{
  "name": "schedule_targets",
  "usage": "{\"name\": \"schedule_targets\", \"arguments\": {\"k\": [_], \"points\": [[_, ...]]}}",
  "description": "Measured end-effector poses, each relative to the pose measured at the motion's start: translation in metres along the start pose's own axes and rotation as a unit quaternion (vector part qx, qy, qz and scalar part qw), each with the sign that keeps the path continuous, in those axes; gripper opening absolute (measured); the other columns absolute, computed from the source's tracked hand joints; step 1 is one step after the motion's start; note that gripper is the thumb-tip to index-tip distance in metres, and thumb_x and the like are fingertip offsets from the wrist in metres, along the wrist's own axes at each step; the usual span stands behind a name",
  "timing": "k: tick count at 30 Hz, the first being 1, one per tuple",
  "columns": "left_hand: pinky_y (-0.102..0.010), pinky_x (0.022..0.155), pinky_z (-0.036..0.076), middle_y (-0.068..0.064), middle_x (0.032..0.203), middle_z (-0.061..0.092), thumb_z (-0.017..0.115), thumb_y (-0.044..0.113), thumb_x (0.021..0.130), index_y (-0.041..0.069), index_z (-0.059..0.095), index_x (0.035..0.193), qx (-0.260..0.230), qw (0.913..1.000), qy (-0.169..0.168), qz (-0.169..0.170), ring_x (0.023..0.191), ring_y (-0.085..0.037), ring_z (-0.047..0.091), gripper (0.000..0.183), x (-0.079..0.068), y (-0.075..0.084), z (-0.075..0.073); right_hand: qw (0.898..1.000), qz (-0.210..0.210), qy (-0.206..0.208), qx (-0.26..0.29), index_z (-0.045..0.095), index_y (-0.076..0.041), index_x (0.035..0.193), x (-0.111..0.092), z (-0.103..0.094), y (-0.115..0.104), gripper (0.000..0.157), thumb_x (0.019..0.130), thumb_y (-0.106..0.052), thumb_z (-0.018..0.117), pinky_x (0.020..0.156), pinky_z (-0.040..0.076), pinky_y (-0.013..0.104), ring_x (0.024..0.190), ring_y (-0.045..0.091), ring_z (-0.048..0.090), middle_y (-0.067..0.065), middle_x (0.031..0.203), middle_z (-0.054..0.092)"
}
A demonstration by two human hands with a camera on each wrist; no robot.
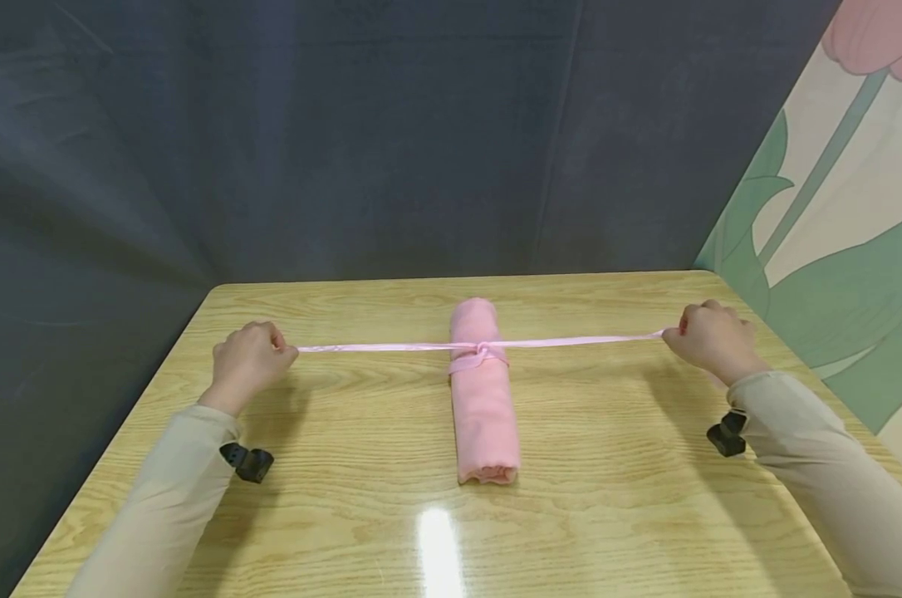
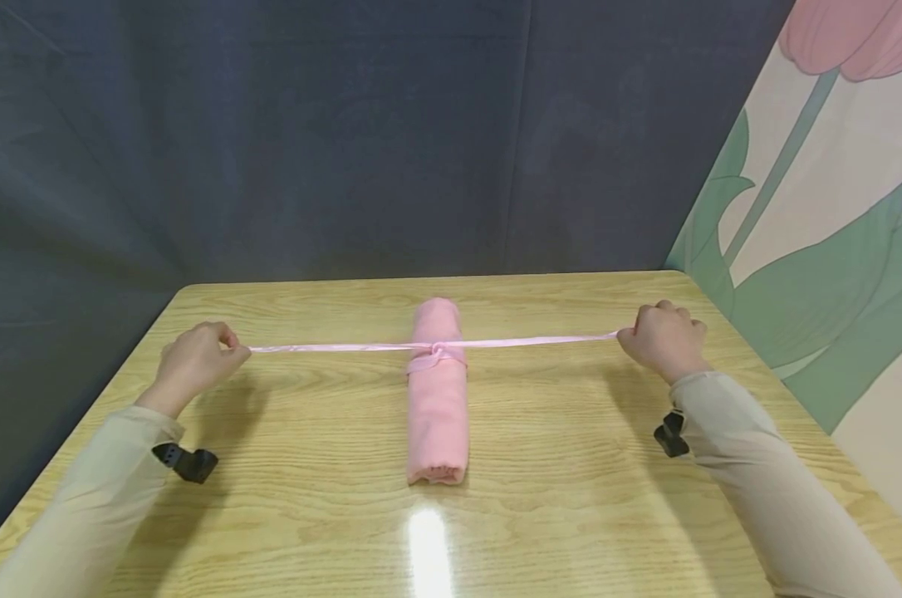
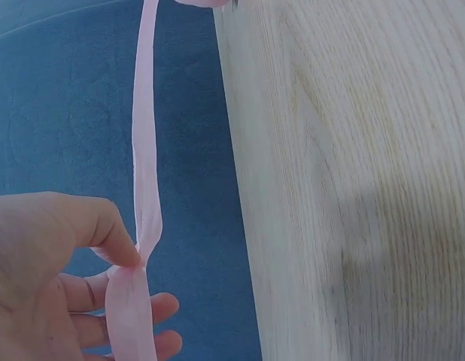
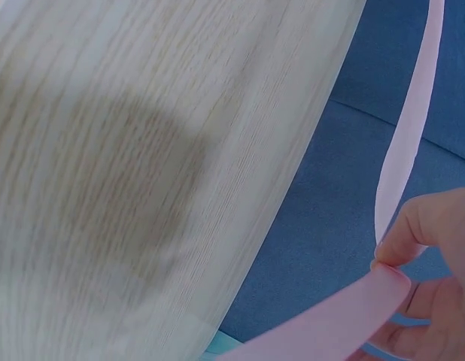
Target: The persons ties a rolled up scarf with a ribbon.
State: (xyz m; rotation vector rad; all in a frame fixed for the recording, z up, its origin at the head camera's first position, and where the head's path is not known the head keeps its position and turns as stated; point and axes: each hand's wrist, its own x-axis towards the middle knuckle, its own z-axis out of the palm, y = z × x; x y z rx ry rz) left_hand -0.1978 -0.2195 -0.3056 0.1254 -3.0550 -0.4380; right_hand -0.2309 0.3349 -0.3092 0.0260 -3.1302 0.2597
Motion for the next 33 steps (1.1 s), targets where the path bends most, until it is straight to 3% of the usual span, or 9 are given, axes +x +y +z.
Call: {"name": "schedule_targets", "arguments": {"k": [6, 14, 21, 33], "points": [[-0.043, 0.064, 0.039, -0.013, 0.08, 0.059, 0.055, 0.025, 0.086, 0.003, 0.057, 0.082, 0.0, 0.9997, -0.023, -0.001, 0.068, -0.026, 0.053, 0.023, 0.001, -0.004, 0.0, 1.0, 0.001, 0.0, -0.003, 0.057, 0.003, 0.085, 0.0, 0.0, 0.001, 0.033, 0.087, -0.027, 0.043, 0.069, 0.035, 0.059, 0.09, 0.046, 0.045, 0.025, 0.096, 0.051], [-0.046, 0.067, 0.04, -0.012, 0.082, 0.061, 0.055, 0.025, 0.087, 0.003, 0.058, 0.082, -0.004, 0.9993, -0.038, -0.002, 0.069, -0.025, 0.053, 0.023, 0.002, -0.008, 0.002, 1.0, 0.0, -0.021, -0.008, 0.054, -0.001, 0.078, -0.002, 0.0, 0.003, 0.03, 0.086, -0.027, 0.042, 0.065, 0.035, 0.054, 0.084, 0.042, 0.044, 0.023, 0.092, 0.049], [-0.031, 0.055, 0.034, -0.006, 0.07, 0.052, 0.053, 0.022, 0.086, 0.004, 0.054, 0.077, -0.001, 0.999, -0.045, 0.001, 0.061, -0.019, 0.046, 0.02, 0.001, -0.014, 0.003, 1.0, 0.004, -0.023, -0.013, 0.057, 0.003, 0.085, -0.002, 0.002, 0.006, 0.033, 0.087, -0.027, 0.044, 0.068, 0.036, 0.059, 0.089, 0.047, 0.045, 0.026, 0.096, 0.051], [-0.029, 0.052, 0.03, -0.002, 0.063, 0.044, 0.053, 0.024, 0.088, 0.008, 0.05, 0.07, 0.007, 0.9959, -0.088, -0.018, 0.057, -0.016, 0.041, 0.024, -0.003, -0.023, -0.001, 0.999, 0.009, -0.044, -0.022, 0.057, 0.003, 0.086, -0.003, -0.002, 0.005, 0.032, 0.087, -0.025, 0.043, 0.069, 0.036, 0.059, 0.089, 0.046, 0.045, 0.028, 0.099, 0.051]]}}
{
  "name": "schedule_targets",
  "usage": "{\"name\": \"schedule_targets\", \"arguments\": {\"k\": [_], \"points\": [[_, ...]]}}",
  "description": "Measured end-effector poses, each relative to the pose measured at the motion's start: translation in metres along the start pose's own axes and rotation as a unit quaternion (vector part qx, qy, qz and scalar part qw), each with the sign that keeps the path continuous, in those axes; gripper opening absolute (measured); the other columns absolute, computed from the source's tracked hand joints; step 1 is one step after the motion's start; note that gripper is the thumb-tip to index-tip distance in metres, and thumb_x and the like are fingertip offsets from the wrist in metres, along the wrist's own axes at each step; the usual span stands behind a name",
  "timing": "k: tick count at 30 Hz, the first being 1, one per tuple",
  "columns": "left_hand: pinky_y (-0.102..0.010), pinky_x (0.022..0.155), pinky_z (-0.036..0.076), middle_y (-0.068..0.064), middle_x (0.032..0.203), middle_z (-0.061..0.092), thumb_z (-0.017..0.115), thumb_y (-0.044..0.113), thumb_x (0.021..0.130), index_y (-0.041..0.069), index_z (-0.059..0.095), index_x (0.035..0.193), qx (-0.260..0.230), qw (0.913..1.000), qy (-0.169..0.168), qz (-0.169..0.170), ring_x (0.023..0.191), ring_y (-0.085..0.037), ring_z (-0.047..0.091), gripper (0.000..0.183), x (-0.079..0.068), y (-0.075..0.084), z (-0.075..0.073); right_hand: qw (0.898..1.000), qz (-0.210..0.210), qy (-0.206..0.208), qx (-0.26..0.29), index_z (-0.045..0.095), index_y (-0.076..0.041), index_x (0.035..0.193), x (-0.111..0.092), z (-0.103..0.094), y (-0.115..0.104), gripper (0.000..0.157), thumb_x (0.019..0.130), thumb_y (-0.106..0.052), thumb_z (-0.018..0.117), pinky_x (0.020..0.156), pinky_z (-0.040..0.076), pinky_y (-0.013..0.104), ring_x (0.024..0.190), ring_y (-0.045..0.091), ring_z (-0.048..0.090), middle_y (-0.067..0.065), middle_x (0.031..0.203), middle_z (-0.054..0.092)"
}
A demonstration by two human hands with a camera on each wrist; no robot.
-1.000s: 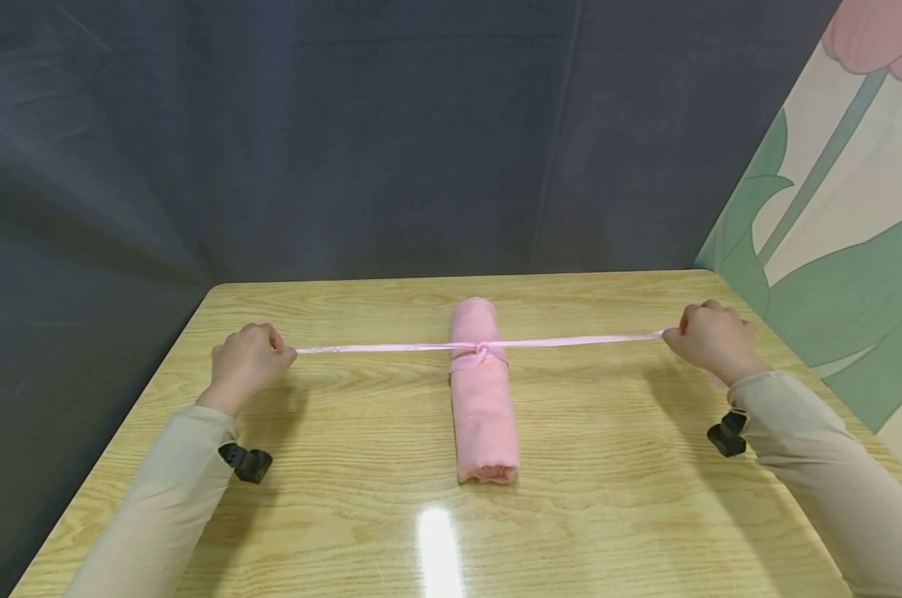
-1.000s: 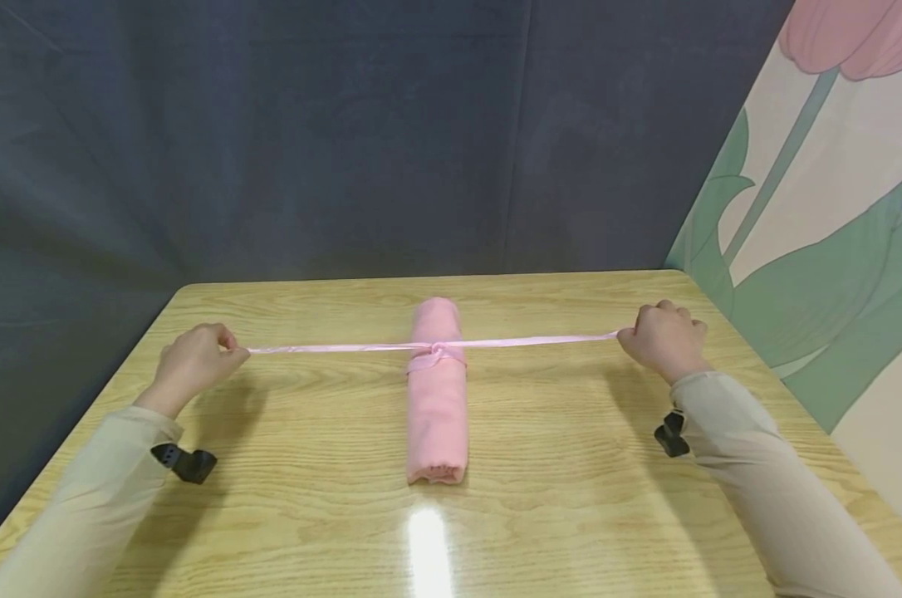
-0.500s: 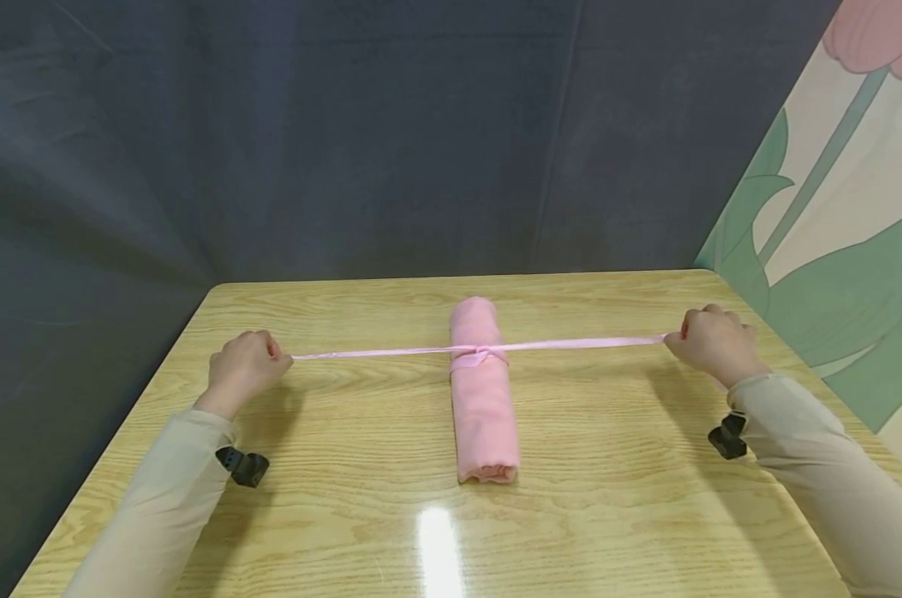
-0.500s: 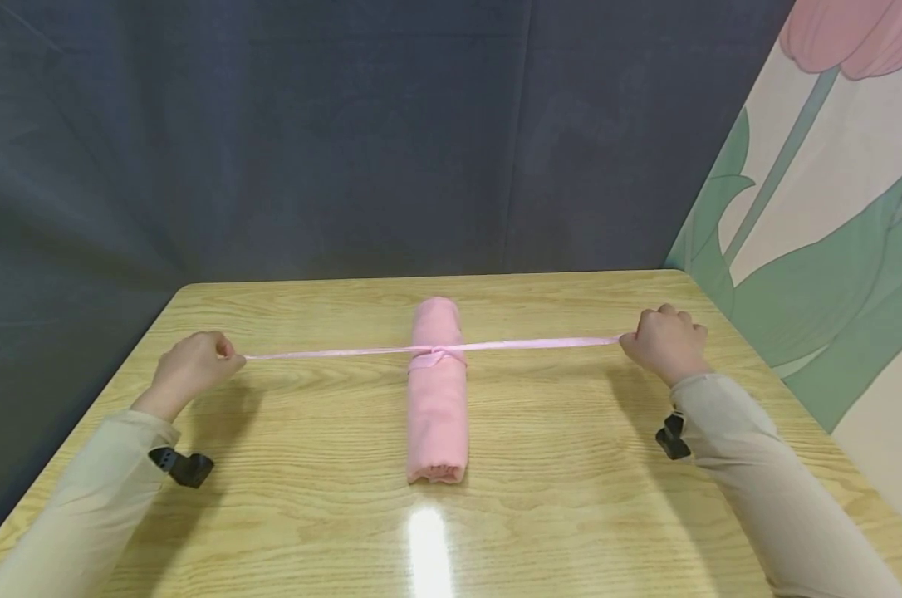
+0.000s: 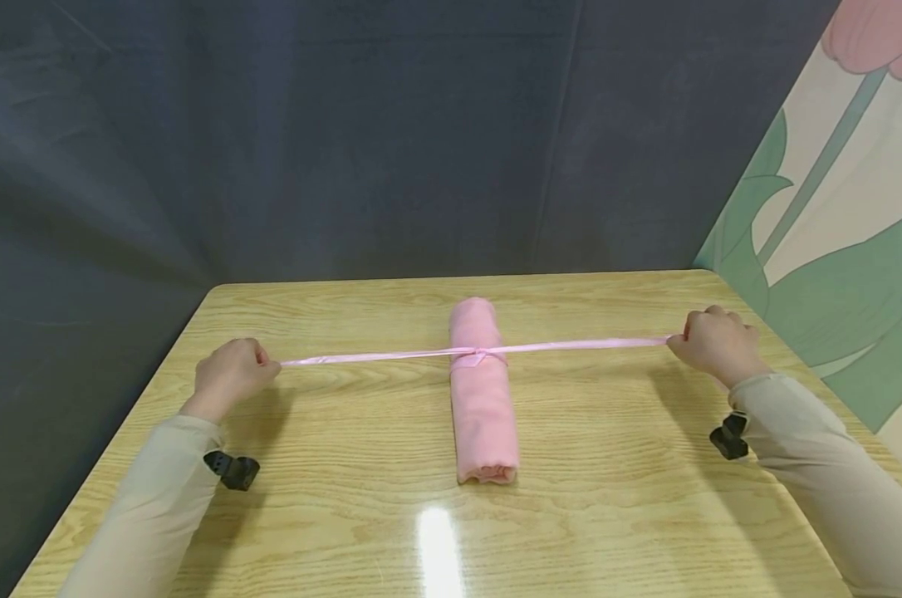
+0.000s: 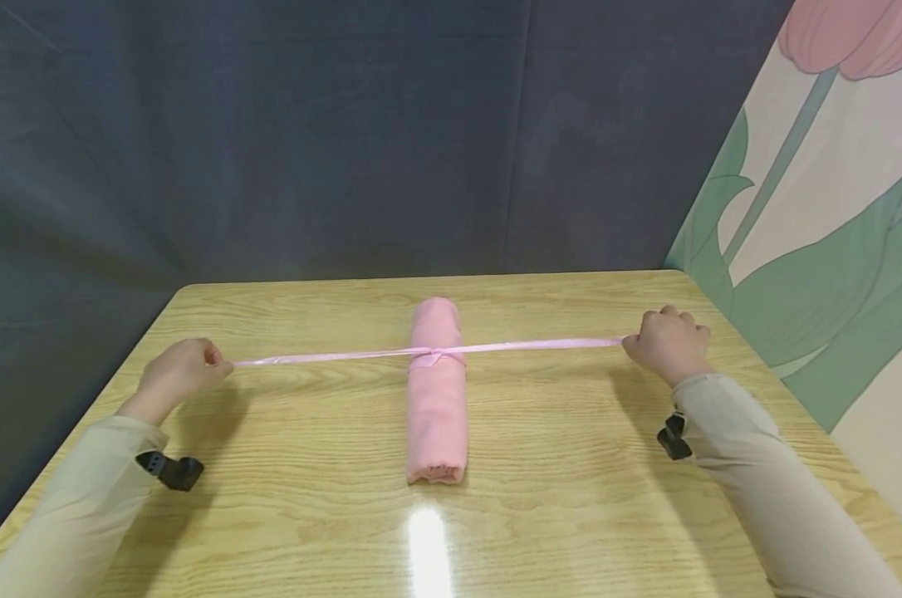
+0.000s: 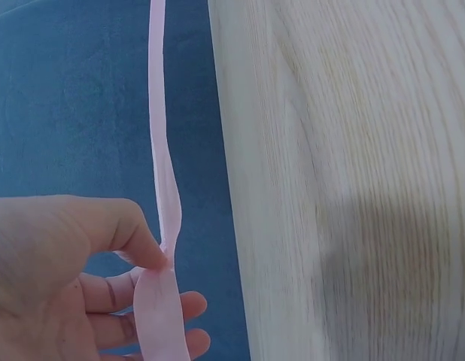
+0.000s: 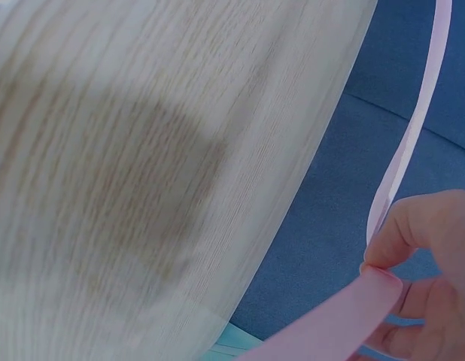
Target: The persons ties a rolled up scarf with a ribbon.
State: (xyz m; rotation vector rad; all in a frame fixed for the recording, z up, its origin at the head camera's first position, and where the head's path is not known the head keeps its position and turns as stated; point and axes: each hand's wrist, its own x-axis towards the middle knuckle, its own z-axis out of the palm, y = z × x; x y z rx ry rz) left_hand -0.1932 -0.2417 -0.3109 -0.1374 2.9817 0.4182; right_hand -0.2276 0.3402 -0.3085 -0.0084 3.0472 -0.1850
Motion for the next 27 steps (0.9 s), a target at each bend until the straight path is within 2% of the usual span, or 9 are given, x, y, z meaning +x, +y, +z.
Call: {"name": "schedule_targets", "arguments": {"k": [6, 13, 19, 27], "points": [[-0.03, 0.056, 0.032, -0.003, 0.065, 0.047, 0.053, 0.025, 0.089, 0.006, 0.053, 0.075, -0.007, 0.9998, -0.017, -0.006, 0.059, -0.017, 0.043, 0.024, -0.0016, -0.0028, 0.0004, 1.0, 0.004, -0.002, -0.005, 0.057, 0.001, 0.083, -0.0007, 0.0002, -0.0006, 0.031, 0.086, -0.025, 0.041, 0.067, 0.037, 0.057, 0.087, 0.045, 0.046, 0.027, 0.097, 0.051], [-0.031, 0.057, 0.029, -0.001, 0.062, 0.043, 0.053, 0.024, 0.088, 0.009, 0.051, 0.068, -0.007, 0.9996, -0.024, -0.014, 0.058, -0.016, 0.04, 0.026, -0.0039, -0.0054, 0.0007, 1.0, 0.005, 0.005, -0.009, 0.056, -0.002, 0.074, -0.0005, 0.0035, 0.0009, 0.028, 0.087, -0.025, 0.045, 0.066, 0.037, 0.058, 0.085, 0.046, 0.046, 0.027, 0.094, 0.052], [-0.032, 0.06, 0.028, 0.001, 0.058, 0.039, 0.051, 0.022, 0.088, 0.012, 0.045, 0.061, 0.002, 0.9995, -0.03, -0.014, 0.056, -0.015, 0.037, 0.03, -0.0051, -0.0063, 0.0005, 1.0, 0.003, 0.004, -0.019, 0.048, -0.009, 0.061, -0.0009, 0.0052, 0.0029, 0.03, 0.086, -0.024, 0.045, 0.067, 0.037, 0.061, 0.084, 0.047, 0.046, 0.025, 0.088, 0.053], [-0.033, 0.06, 0.027, 0.003, 0.053, 0.033, 0.049, 0.02, 0.089, 0.015, 0.039, 0.055, 0.001, 0.9995, -0.028, -0.013, 0.053, -0.014, 0.033, 0.036, -0.0064, -0.0078, 0.0008, 1.0, 0.007, -0.003, -0.026, 0.052, -0.006, 0.065, -0.0014, 0.0061, 0.0044, 0.029, 0.087, -0.024, 0.047, 0.07, 0.037, 0.064, 0.088, 0.052, 0.047, 0.032, 0.096, 0.054]]}}
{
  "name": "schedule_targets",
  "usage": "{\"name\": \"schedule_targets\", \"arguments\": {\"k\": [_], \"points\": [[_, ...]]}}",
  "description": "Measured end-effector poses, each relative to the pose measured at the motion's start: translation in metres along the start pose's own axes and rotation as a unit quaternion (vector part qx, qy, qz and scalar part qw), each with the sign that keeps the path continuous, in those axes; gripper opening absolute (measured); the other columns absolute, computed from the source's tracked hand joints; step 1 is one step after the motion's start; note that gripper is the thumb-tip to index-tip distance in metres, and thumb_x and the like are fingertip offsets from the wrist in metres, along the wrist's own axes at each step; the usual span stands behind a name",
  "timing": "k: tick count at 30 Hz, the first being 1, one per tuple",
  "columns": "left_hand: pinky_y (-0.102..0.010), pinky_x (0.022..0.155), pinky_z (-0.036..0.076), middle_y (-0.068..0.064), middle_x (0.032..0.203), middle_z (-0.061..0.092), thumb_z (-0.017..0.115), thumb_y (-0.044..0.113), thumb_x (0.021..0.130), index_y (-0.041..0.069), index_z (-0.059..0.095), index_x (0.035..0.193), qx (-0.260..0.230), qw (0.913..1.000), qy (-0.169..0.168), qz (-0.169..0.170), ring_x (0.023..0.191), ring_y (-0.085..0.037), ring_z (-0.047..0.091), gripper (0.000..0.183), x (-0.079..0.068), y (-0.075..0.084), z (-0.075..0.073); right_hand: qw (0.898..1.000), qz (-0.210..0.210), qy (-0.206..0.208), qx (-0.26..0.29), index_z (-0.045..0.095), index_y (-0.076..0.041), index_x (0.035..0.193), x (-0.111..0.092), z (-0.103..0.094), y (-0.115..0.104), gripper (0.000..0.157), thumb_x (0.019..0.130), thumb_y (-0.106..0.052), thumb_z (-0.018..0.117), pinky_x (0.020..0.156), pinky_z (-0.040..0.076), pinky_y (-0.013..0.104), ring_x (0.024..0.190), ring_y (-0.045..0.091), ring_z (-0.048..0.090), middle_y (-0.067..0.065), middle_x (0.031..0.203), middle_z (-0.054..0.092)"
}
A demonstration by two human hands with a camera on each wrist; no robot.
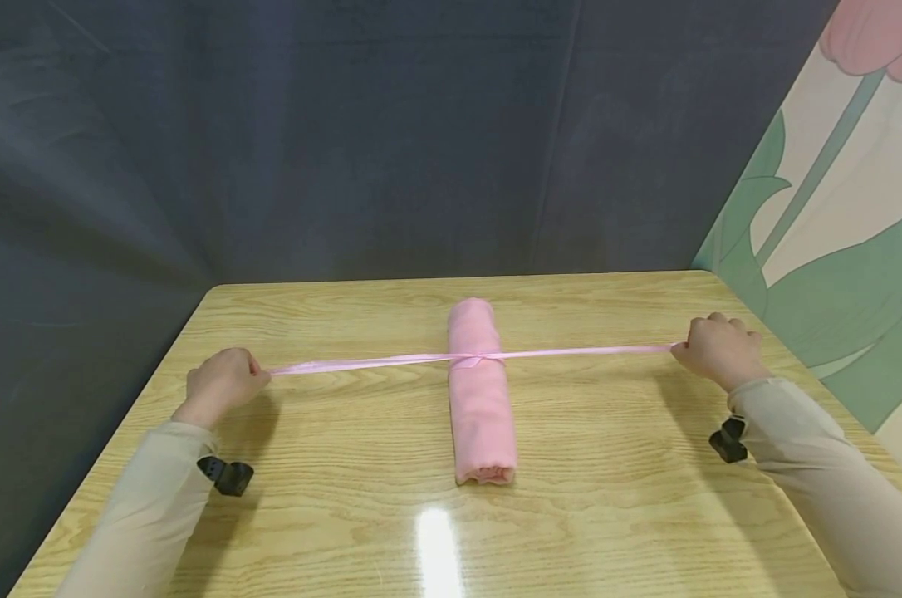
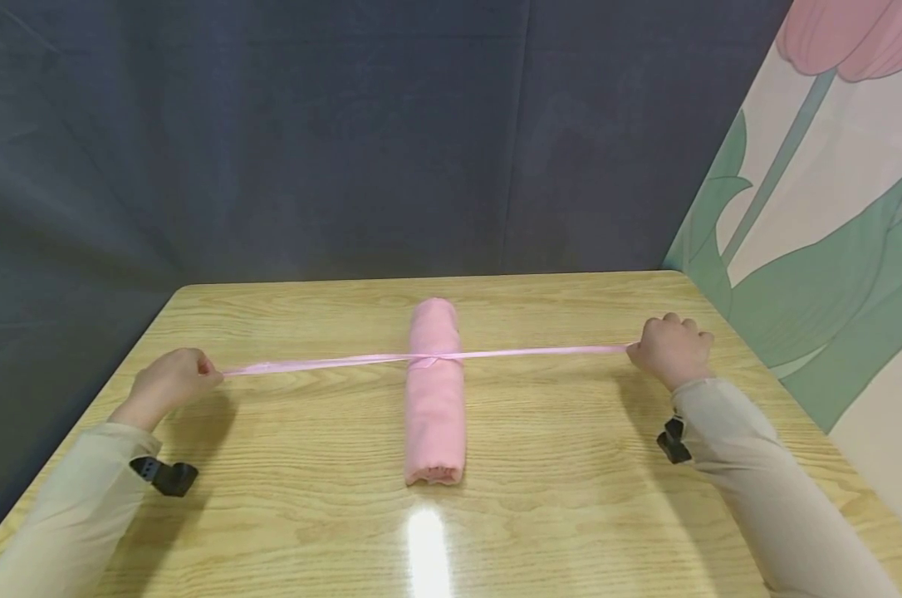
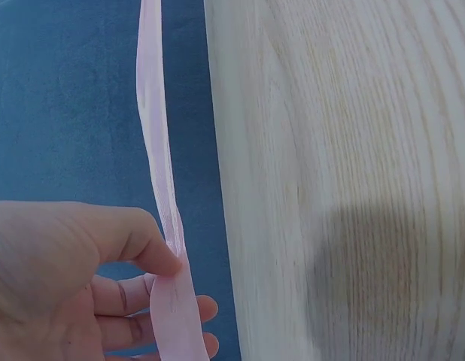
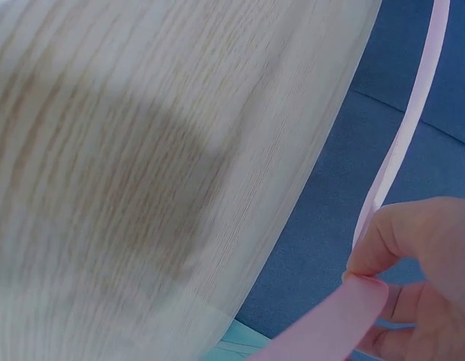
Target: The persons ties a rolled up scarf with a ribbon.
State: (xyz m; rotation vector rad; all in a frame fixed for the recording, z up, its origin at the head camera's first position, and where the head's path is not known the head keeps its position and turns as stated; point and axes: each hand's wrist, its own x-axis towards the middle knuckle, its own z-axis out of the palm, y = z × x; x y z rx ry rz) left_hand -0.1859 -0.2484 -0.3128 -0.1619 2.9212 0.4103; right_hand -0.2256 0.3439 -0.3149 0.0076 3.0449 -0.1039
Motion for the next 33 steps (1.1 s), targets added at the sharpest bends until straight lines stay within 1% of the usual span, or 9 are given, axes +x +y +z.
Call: {"name": "schedule_targets", "arguments": {"k": [7, 9, 11, 13, 15, 19, 26, 30, 33], "points": [[-0.034, 0.061, 0.029, 0.003, 0.054, 0.035, 0.049, 0.019, 0.089, 0.016, 0.04, 0.055, 0.008, 1.0, -0.001, -0.002, 0.054, -0.014, 0.034, 0.036, 0.002, -0.002, 0.001, 1.0, 0.004, -0.003, -0.003, 0.057, 0.004, 0.082, 0.001, 0.0, 0.002, 0.028, 0.088, -0.022, 0.048, 0.07, 0.037, 0.063, 0.09, 0.053, 0.046, 0.033, 0.098, 0.052], [-0.036, 0.062, 0.031, 0.001, 0.057, 0.04, 0.049, 0.018, 0.088, 0.013, 0.044, 0.058, 0.013, 0.9999, 0.003, -0.001, 0.056, -0.016, 0.037, 0.031, 0.003, -0.001, 0.002, 1.0, 0.004, -0.003, -0.004, 0.058, 0.006, 0.086, 0.002, 0.0, 0.002, 0.028, 0.088, -0.021, 0.049, 0.07, 0.037, 0.063, 0.089, 0.053, 0.046, 0.032, 0.098, 0.052], [-0.041, 0.064, 0.036, -0.004, 0.063, 0.048, 0.05, 0.016, 0.087, 0.008, 0.053, 0.066, 0.018, 0.9998, 0.012, -0.001, 0.059, -0.019, 0.043, 0.023, 0.003, 0.0, 0.003, 1.0, 0.003, -0.008, -0.004, 0.06, 0.004, 0.084, 0.003, 0.0, 0.002, 0.027, 0.088, -0.02, 0.05, 0.069, 0.038, 0.063, 0.088, 0.052, 0.047, 0.032, 0.097, 0.053], [-0.045, 0.067, 0.04, -0.011, 0.074, 0.056, 0.05, 0.014, 0.087, 0.002, 0.059, 0.078, 0.021, 0.9996, 0.021, -0.001, 0.065, -0.023, 0.049, 0.017, 0.004, 0.001, 0.005, 1.0, 0.002, -0.014, -0.002, 0.062, 0.003, 0.084, 0.003, 0.0, 0.003, 0.024, 0.087, -0.018, 0.051, 0.07, 0.038, 0.065, 0.088, 0.052, 0.047, 0.031, 0.097, 0.053], [-0.05, 0.071, 0.042, -0.018, 0.087, 0.062, 0.05, 0.012, 0.087, -0.001, 0.063, 0.092, 0.021, 0.9993, 0.031, 0.001, 0.071, -0.027, 0.053, 0.019, 0.004, 0.002, 0.006, 1.0, -0.001, -0.021, 0.004, 0.064, 0.001, 0.084, 0.003, 0.001, 0.003, 0.022, 0.087, -0.016, 0.051, 0.071, 0.038, 0.067, 0.088, 0.052, 0.048, 0.03, 0.097, 0.054], [-0.054, 0.073, 0.042, -0.023, 0.1, 0.063, 0.051, 0.014, 0.088, 0.0, 0.065, 0.098, 0.018, 0.9991, 0.038, 0.011, 0.075, -0.03, 0.055, 0.022, 0.006, 0.004, 0.008, 0.999, -0.015, -0.027, 0.015, 0.066, 0.0, 0.089, 0.004, 0.008, 0.004, 0.02, 0.085, -0.014, 0.051, 0.071, 0.038, 0.068, 0.089, 0.051, 0.05, 0.028, 0.098, 0.057], [-0.054, 0.074, 0.042, -0.021, 0.098, 0.063, 0.055, 0.014, 0.087, 0.003, 0.066, 0.094, 0.022, 0.9985, 0.044, 0.023, 0.074, -0.029, 0.055, 0.018, 0.008, 0.013, 0.013, 0.999, -0.034, -0.013, 0.018, 0.068, -0.002, 0.088, 0.005, 0.022, -0.006, 0.017, 0.084, -0.016, 0.059, 0.068, 0.039, 0.066, 0.082, 0.044, 0.054, 0.023, 0.092, 0.062], [-0.056, 0.075, 0.042, -0.026, 0.107, 0.061, 0.056, 0.017, 0.087, 0.002, 0.067, 0.1, 0.026, 0.9979, 0.05, 0.033, 0.08, -0.034, 0.059, 0.023, 0.008, 0.016, 0.016, 0.999, -0.042, -0.018, 0.019, 0.063, 0.003, 0.099, 0.008, 0.022, -0.014, 0.025, 0.084, -0.017, 0.06, 0.071, 0.04, 0.067, 0.088, 0.05, 0.053, 0.028, 0.099, 0.058], [-0.057, 0.074, 0.044, -0.029, 0.111, 0.06, 0.056, 0.019, 0.088, 0.0, 0.066, 0.104, 0.023, 0.9955, 0.077, 0.05, 0.079, -0.036, 0.06, 0.027, 0.007, 0.02, 0.016, 0.998, -0.054, -0.009, 0.016, 0.058, 0.005, 0.109, 0.007, 0.019, -0.024, 0.033, 0.085, -0.018, 0.059, 0.073, 0.04, 0.068, 0.092, 0.054, 0.051, 0.032, 0.106, 0.054]]}}
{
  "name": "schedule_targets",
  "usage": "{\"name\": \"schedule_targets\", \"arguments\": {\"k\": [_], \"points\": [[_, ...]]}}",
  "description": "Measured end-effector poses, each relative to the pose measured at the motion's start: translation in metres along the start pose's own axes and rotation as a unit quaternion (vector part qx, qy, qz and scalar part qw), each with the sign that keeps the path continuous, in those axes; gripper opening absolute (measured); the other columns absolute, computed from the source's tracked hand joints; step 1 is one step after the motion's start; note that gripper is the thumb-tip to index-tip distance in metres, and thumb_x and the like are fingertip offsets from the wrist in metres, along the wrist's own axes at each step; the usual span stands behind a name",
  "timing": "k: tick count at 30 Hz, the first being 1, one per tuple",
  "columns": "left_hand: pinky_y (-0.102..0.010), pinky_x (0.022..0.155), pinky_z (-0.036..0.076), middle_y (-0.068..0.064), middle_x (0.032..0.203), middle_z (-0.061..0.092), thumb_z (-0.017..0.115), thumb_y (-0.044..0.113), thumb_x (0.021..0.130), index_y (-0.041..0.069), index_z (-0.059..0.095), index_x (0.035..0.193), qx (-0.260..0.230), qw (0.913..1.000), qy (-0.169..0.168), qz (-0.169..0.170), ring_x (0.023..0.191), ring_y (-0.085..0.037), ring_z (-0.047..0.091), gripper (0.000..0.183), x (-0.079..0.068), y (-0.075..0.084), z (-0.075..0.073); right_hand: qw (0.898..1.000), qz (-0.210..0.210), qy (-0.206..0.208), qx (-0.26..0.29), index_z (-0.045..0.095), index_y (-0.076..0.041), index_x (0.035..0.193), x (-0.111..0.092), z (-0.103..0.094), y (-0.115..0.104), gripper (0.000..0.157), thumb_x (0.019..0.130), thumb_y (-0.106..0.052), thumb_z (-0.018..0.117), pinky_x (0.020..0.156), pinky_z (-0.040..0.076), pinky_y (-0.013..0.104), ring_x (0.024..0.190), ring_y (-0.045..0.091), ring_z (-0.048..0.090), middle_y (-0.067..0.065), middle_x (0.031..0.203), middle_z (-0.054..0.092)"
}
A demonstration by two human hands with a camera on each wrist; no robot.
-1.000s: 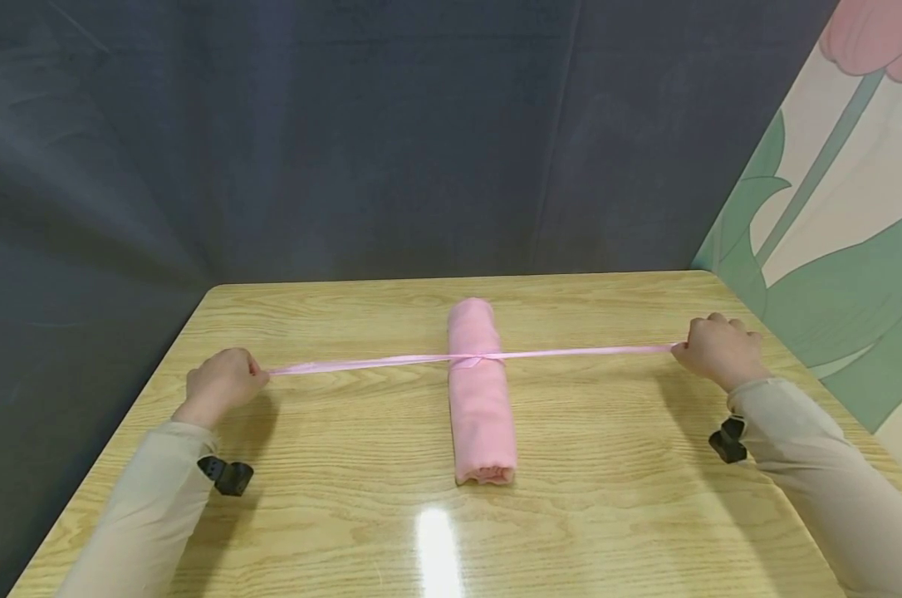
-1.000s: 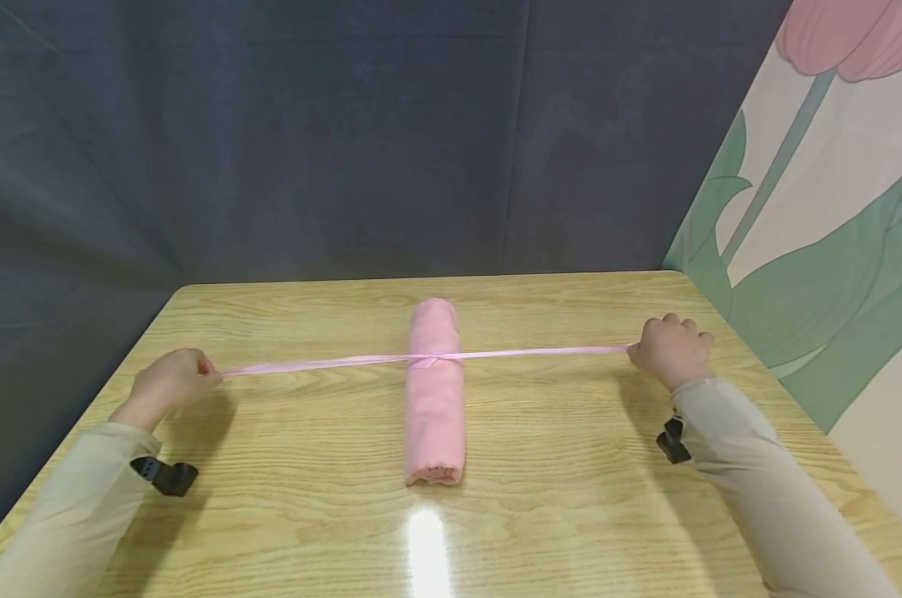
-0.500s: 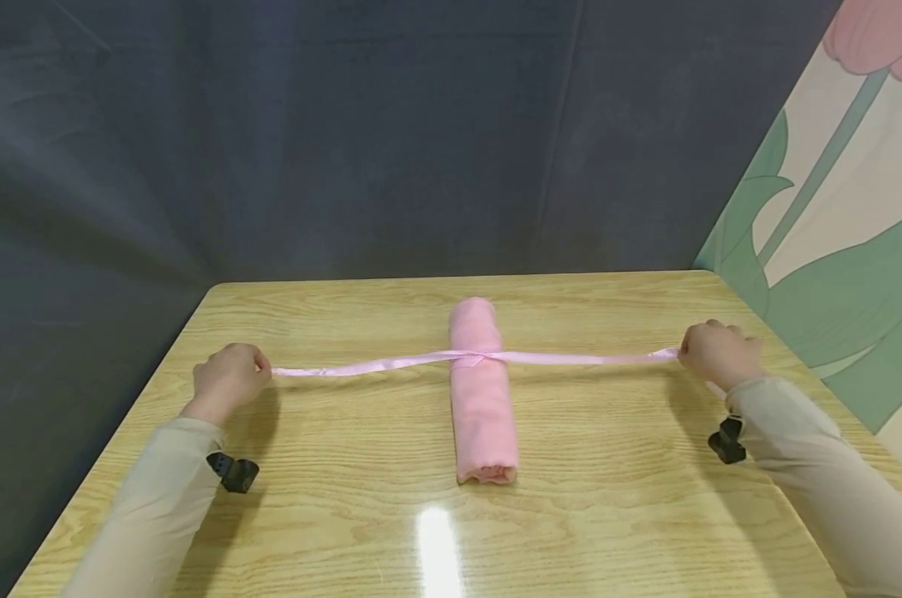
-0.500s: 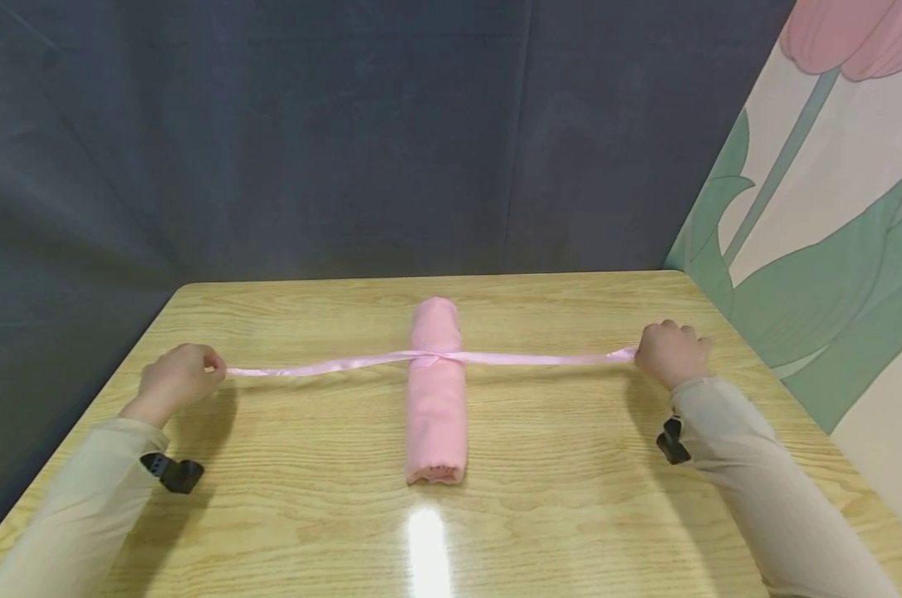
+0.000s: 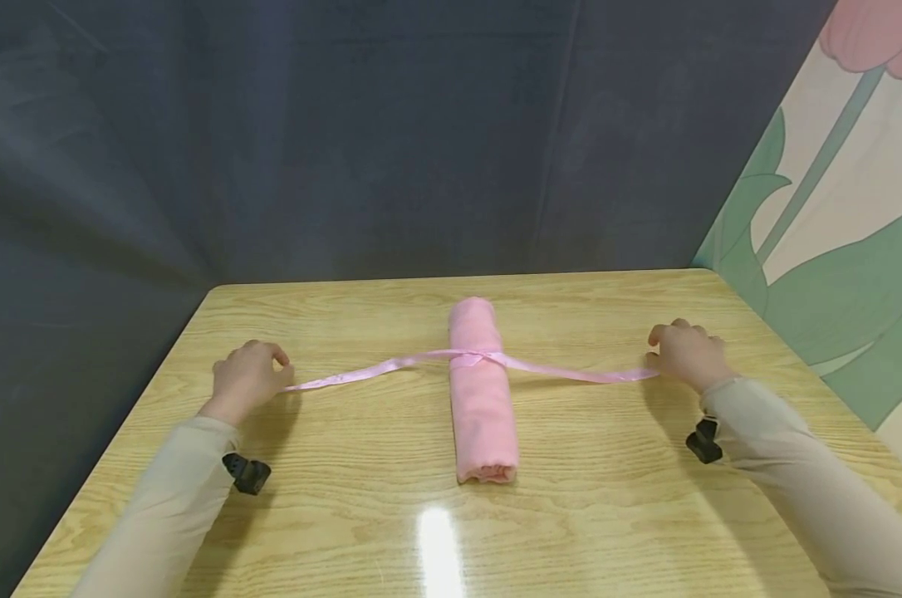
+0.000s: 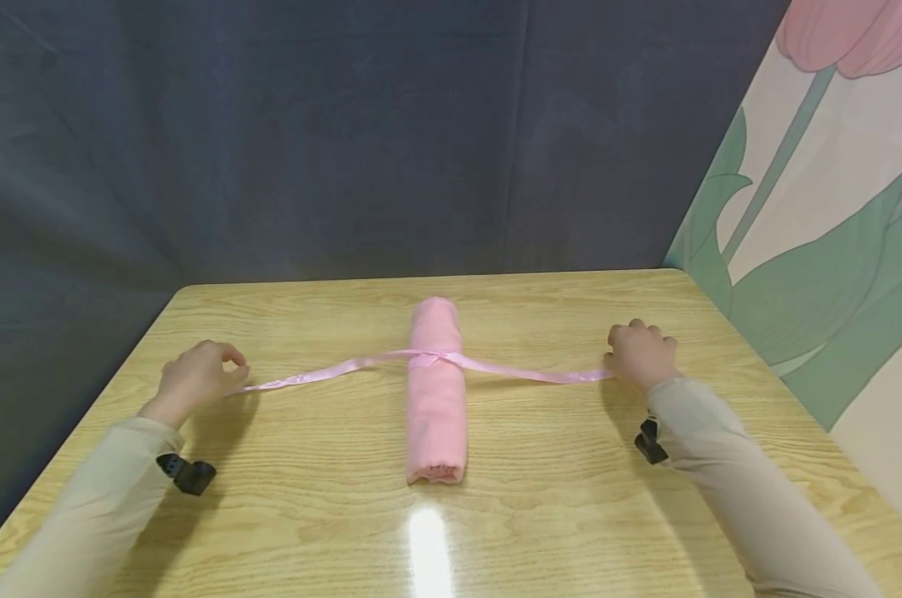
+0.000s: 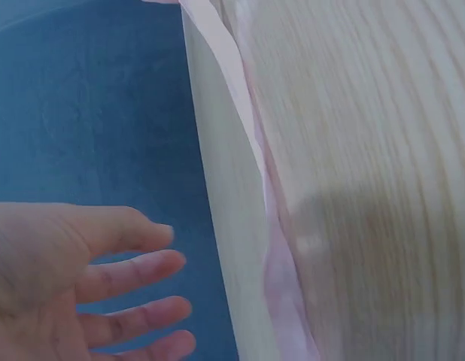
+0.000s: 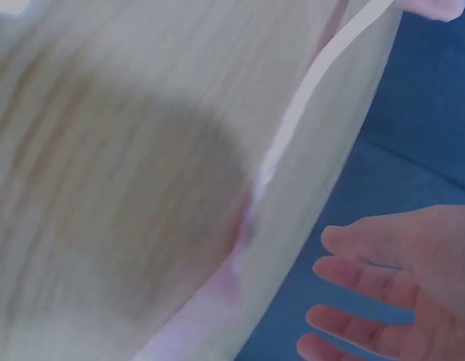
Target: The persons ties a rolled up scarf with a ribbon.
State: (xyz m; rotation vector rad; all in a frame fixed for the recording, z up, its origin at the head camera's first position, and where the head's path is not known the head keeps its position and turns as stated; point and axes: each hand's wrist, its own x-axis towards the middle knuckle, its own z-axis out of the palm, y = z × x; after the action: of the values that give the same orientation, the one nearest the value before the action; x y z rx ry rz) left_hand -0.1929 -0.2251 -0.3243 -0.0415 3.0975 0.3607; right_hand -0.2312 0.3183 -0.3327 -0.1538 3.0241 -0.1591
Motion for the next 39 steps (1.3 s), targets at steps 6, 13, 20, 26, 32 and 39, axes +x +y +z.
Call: {"name": "schedule_targets", "arguments": {"k": [6, 13, 20, 26, 32, 39], "points": [[-0.061, 0.082, 0.041, -0.029, 0.115, 0.058, 0.056, 0.021, 0.09, 0.001, 0.066, 0.104, -0.031, 0.9951, 0.079, 0.051, 0.09, -0.043, 0.061, 0.027, 0.002, 0.023, 0.001, 0.997, -0.054, 0.049, -0.009, 0.063, -0.001, 0.108, -0.002, -0.006, -0.035, 0.028, 0.088, -0.019, 0.06, 0.073, 0.044, 0.065, 0.087, 0.049, 0.057, 0.03, 0.111, 0.057], [-0.062, 0.093, 0.036, -0.024, 0.124, 0.056, 0.056, 0.023, 0.091, 0.004, 0.064, 0.112, -0.072, 0.9893, 0.071, 0.105, 0.111, -0.043, 0.054, 0.029, 0.003, 0.055, 0.012, 0.986, -0.139, 0.091, 0.006, 0.067, -0.005, 0.106, -0.002, -0.001, -0.073, 0.026, 0.087, -0.022, 0.063, 0.068, 0.05, 0.055, 0.085, 0.039, 0.062, 0.023, 0.109, 0.063], [-0.057, 0.095, 0.038, -0.018, 0.127, 0.054, 0.057, 0.028, 0.091, 0.007, 0.059, 0.122, -0.062, 0.9874, 0.021, 0.144, 0.113, -0.038, 0.052, 0.037, 0.007, 0.08, 0.03, 0.98, -0.181, 0.08, 0.035, 0.067, -0.006, 0.11, -0.003, 0.009, -0.097, 0.028, 0.088, -0.023, 0.063, 0.076, 0.05, 0.055, 0.097, 0.04, 0.06, 0.02, 0.11, 0.062], [-0.057, 0.094, 0.04, -0.018, 0.127, 0.053, 0.057, 0.03, 0.092, 0.01, 0.053, 0.131, -0.007, 0.9877, -0.028, 0.154, 0.11, -0.038, 0.052, 0.044, 0.009, 0.093, 0.046, 0.976, -0.203, 0.066, 0.039, 0.067, -0.008, 0.11, -0.003, 0.021, -0.109, 0.027, 0.088, -0.023, 0.063, 0.076, 0.049, 0.056, 0.097, 0.038, 0.06, 0.017, 0.107, 0.063], [-0.06, 0.096, 0.037, -0.021, 0.134, 0.047, 0.054, 0.029, 0.094, 0.016, 0.05, 0.134, 0.009, 0.987, -0.071, 0.144, 0.118, -0.043, 0.046, 0.042, 0.012, 0.097, 0.057, 0.968, -0.232, 0.083, 0.038, 0.071, -0.008, 0.099, -0.004, 0.028, -0.115, 0.017, 0.086, -0.018, 0.065, 0.071, 0.052, 0.05, 0.089, 0.034, 0.063, 0.015, 0.1, 0.066], [-0.057, 0.098, 0.037, -0.018, 0.129, 0.05, 0.06, 0.027, 0.09, 0.014, 0.063, 0.109, 0.012, 0.9875, -0.065, 0.143, 0.118, -0.039, 0.045, 0.023, 0.016, 0.101, 0.062, 0.969, -0.228, 0.084, 0.041, 0.072, -0.01, 0.093, -0.002, 0.03, -0.115, 0.011, 0.085, -0.017, 0.066, 0.074, 0.051, 0.052, 0.09, 0.033, 0.062, 0.013, 0.101, 0.066]]}}
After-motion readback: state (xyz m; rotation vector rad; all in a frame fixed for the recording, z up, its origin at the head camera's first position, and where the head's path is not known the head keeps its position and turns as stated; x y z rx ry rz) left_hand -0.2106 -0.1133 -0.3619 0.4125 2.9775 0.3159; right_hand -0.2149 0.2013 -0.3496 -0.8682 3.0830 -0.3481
